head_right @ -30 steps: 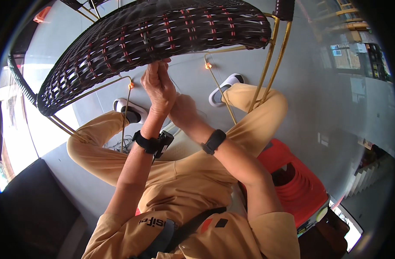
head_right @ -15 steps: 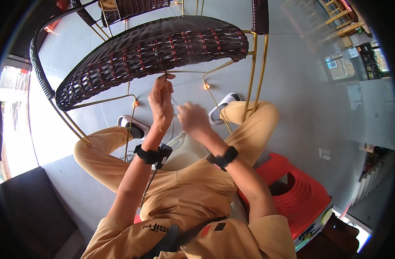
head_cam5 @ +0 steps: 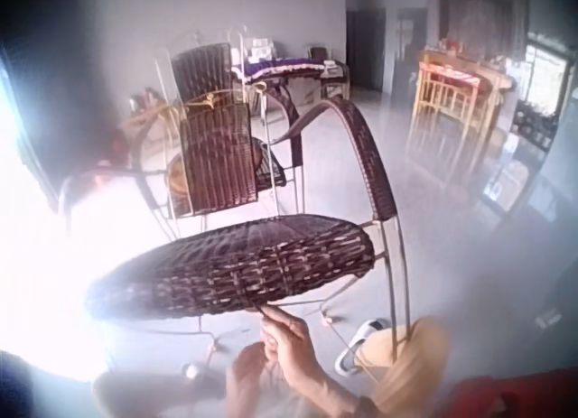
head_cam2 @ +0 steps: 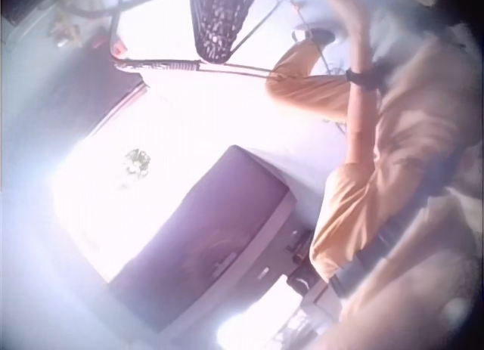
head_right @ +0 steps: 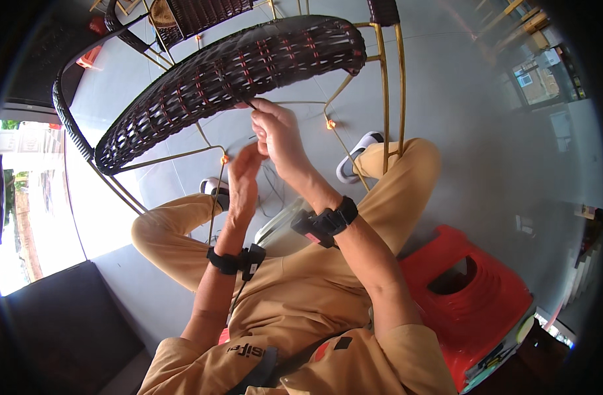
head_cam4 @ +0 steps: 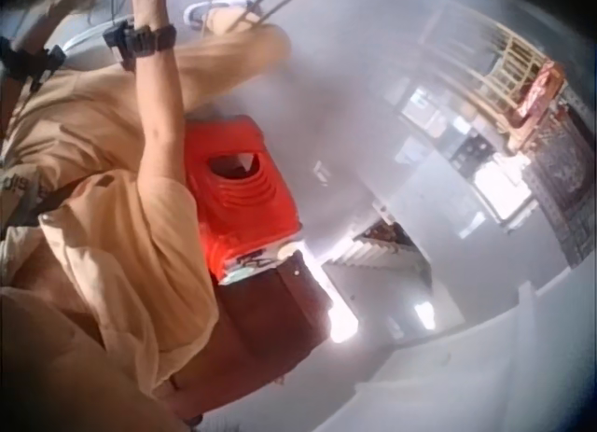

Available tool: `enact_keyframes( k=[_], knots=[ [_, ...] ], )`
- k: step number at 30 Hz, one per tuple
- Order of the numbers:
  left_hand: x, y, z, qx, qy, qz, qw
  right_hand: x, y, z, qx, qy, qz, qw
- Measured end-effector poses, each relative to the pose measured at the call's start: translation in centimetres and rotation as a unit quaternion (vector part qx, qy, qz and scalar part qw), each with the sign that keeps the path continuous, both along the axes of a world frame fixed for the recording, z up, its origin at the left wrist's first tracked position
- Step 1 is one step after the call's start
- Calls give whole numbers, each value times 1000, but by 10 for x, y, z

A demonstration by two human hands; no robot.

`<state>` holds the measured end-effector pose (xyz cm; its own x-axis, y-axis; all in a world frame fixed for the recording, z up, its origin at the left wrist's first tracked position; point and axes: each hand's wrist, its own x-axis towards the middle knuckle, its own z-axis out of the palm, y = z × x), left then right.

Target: The person weaves a thin cord through the underside of a wicker chair seat. They thread the cord through the existing weave pattern, pull it tight, and repeat the process to secure the seat material.

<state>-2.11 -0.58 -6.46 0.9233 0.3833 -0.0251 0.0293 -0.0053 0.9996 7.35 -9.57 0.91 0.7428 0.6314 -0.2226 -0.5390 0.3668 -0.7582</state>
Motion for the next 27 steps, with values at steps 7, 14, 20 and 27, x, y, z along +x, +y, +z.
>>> enact_keyframes(
  k=[7,14,20,27],
  knots=[
    [41,-5,66,-95,-88,75,989,-6,-2,-24,-182,-417,-160,876],
    [64,-3,56,-180,-120,89,972,-4,-4,-27,-364,-544,-76,752],
    [72,-4,39,-146,-187,135,962,2,12,-37,-371,-612,-72,695],
    [68,-11,26,-112,-168,152,967,3,5,-49,-350,-632,-39,690]
  ],
)
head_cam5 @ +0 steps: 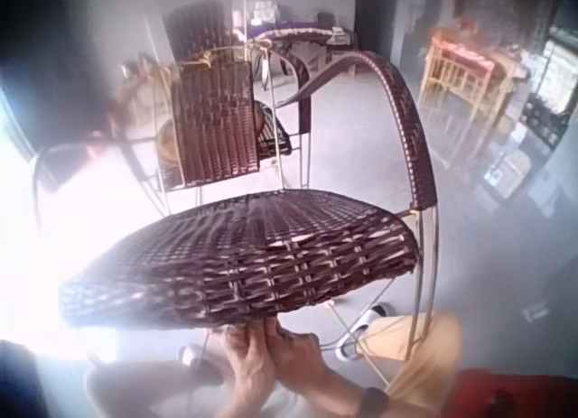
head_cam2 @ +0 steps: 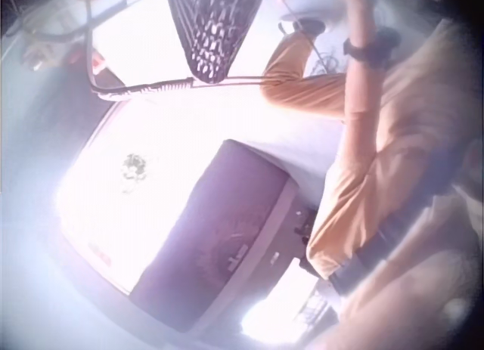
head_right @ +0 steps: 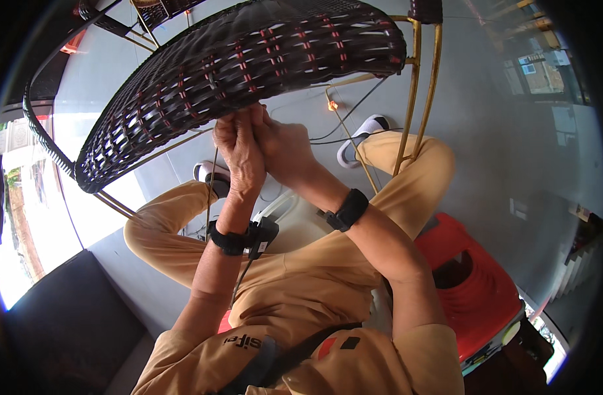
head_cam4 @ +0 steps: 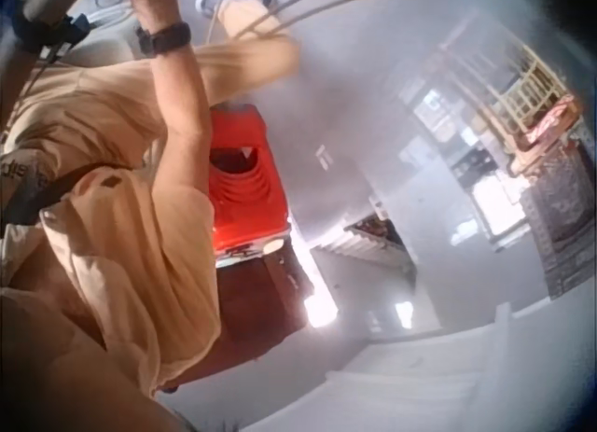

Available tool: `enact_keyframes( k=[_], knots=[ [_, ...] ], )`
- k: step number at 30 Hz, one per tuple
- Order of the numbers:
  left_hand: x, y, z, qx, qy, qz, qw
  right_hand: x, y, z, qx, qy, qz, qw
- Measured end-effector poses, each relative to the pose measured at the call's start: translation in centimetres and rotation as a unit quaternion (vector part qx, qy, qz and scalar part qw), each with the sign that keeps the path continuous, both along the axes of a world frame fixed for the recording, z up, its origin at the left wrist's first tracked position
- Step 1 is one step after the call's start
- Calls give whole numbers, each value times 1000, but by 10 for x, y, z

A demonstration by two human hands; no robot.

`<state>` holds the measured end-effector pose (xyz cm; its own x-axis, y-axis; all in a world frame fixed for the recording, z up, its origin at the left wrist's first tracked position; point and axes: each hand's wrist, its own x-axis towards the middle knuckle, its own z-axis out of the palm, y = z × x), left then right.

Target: The person weaves a thin cord through the underside of a wicker chair seat. They thread the cord through the existing weave pattern, pull it tight, and repeat the process to secure the seat material.

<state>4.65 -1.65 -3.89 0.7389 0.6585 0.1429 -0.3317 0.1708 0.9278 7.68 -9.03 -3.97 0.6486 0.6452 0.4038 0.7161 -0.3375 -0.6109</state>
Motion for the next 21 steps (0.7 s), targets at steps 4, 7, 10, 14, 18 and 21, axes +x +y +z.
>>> enact_keyframes(
  k=[4,7,10,14,18,21],
  knots=[
    [2,3,-5,58,24,11,998,2,2,-3,17,8,5,1000],
    [-3,1,11,124,79,30,989,-4,3,-1,22,-6,-26,999],
    [-10,0,22,-6,31,-48,998,-14,-5,13,15,41,-46,998],
    [-16,-1,41,-28,20,-57,998,-24,-23,37,35,119,-55,991],
    [-17,7,35,-110,27,-109,988,-34,-34,51,31,121,-44,991],
    [-20,5,50,-158,37,-123,979,-39,-40,56,25,129,-41,991]
  ],
)
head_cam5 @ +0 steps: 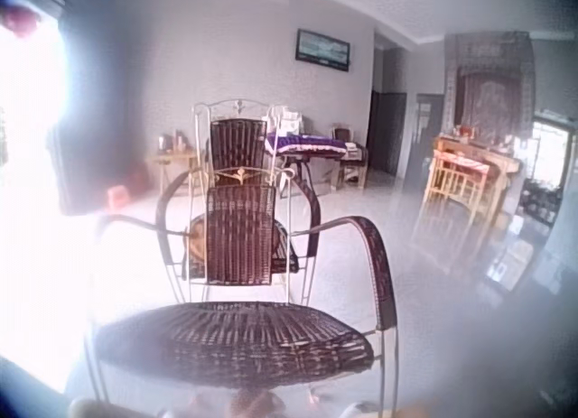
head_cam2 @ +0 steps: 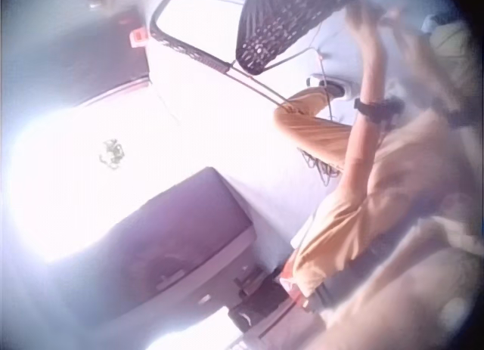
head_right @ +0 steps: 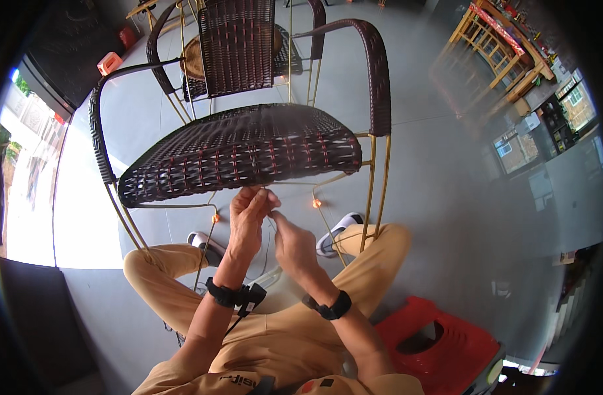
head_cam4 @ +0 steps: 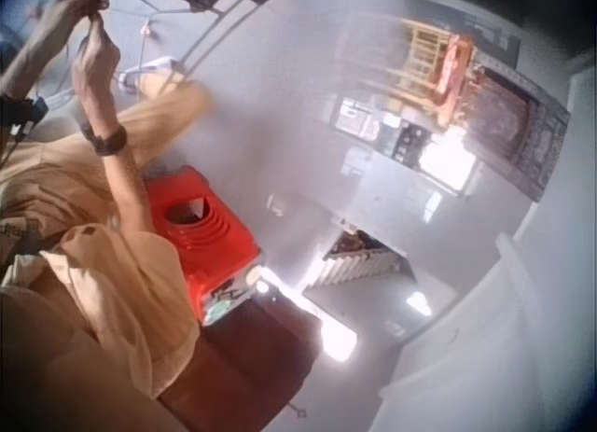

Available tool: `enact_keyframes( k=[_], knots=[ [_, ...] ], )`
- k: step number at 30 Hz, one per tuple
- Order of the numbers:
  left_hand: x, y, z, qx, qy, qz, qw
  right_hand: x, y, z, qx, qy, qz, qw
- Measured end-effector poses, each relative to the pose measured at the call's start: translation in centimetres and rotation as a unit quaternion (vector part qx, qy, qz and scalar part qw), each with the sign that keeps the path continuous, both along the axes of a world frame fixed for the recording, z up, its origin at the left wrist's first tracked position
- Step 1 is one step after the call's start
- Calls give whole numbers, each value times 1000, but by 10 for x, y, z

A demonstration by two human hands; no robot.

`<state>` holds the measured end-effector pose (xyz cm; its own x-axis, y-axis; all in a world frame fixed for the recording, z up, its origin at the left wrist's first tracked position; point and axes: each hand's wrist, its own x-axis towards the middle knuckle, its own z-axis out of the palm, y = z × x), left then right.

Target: The person weaves a thin cord through the underside of a wicker chair seat. They thread the cord through the existing weave pattern, pull it tight, and repeat the process to secure the seat material.

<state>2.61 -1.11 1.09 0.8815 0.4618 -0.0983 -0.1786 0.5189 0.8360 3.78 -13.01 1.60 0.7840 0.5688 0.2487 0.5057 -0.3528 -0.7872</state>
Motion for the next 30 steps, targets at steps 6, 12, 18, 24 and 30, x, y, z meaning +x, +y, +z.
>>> enact_keyframes(
  k=[6,12,18,24,30],
  knots=[
    [-3,8,4,-30,7,-28,999,-6,-1,6,16,8,1,1000],
    [-2,9,5,-66,31,-39,997,-7,-3,13,-7,75,0,997],
    [5,12,-5,11,39,-56,998,-7,4,-11,7,69,12,997],
    [0,9,-23,115,26,-13,993,-1,8,-39,-67,39,59,995],
    [-18,6,-52,193,54,-18,979,5,10,-50,-55,46,79,994]
  ],
)
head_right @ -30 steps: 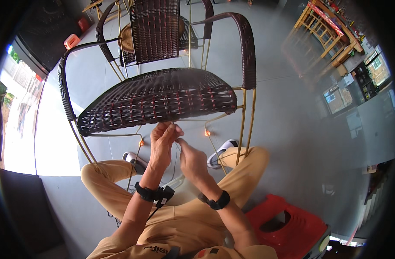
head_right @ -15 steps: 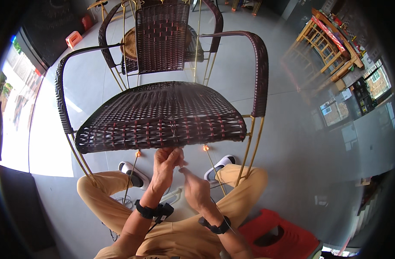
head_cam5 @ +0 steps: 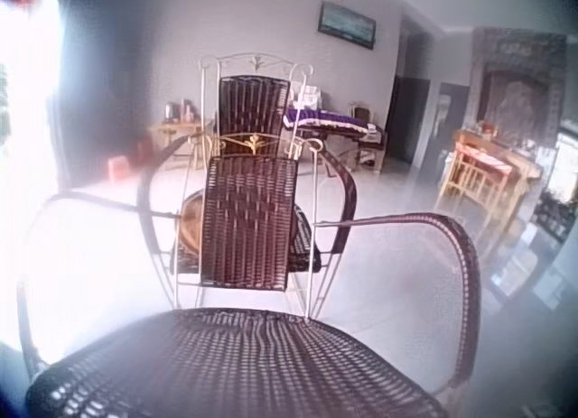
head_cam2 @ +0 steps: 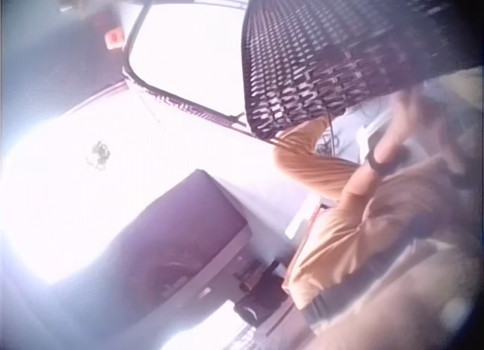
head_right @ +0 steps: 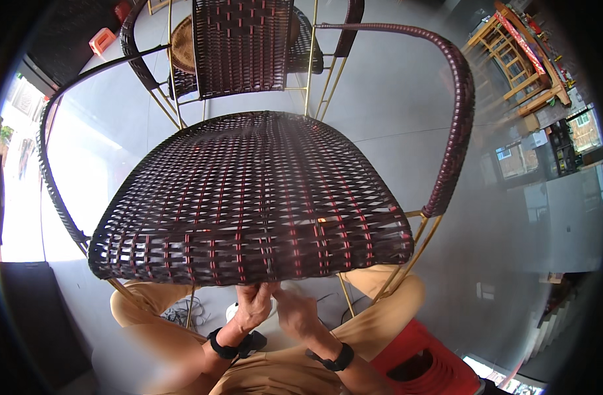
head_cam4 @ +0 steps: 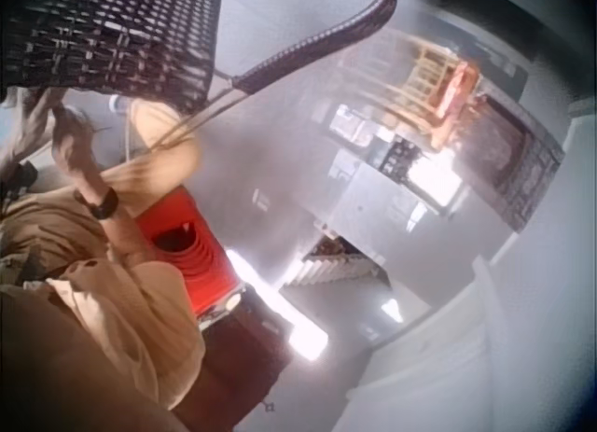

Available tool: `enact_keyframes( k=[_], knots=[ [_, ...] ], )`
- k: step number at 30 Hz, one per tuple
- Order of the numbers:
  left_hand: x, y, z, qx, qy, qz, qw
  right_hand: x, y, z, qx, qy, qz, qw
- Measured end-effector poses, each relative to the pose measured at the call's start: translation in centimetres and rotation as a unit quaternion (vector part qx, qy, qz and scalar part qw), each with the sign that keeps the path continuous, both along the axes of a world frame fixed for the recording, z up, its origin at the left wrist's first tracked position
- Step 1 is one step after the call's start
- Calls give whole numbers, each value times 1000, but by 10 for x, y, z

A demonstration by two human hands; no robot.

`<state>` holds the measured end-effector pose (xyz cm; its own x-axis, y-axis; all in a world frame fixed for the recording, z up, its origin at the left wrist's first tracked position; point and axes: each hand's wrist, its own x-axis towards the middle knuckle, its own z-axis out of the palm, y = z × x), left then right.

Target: The person weaves a thin cord through the underside of a wicker chair seat. They thread the cord through the existing weave pattern, pull it tight, and repeat the process to secure the seat material.

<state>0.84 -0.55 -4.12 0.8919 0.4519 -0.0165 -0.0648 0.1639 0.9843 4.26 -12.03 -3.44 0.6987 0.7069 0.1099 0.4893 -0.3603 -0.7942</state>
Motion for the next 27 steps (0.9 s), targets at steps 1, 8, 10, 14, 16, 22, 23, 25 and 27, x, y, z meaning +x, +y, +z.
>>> enact_keyframes(
  k=[1,8,10,14,16,22,23,25,27],
  knots=[
    [0,0,-1,-3,5,-1,1000,2,1,-1,-3,5,-1,1000],
    [-9,-3,-11,246,-68,19,967,12,15,-4,90,-73,-13,993],
    [-7,-2,-5,195,-54,18,979,11,13,-5,85,-110,-15,990],
    [1,1,7,183,-25,57,981,2,3,-11,41,-38,25,998],
    [9,5,13,147,19,40,988,-1,5,-3,24,12,-7,1000],
    [24,4,22,62,-54,41,996,-2,3,7,-2,25,-48,999],
    [23,6,34,17,-10,20,1000,-2,-1,12,1,23,-48,999],
    [22,5,41,-122,-12,-6,992,-4,-7,19,51,31,-56,997],
    [22,7,45,-168,8,-24,985,-6,-10,20,118,-7,-74,990]
  ],
)
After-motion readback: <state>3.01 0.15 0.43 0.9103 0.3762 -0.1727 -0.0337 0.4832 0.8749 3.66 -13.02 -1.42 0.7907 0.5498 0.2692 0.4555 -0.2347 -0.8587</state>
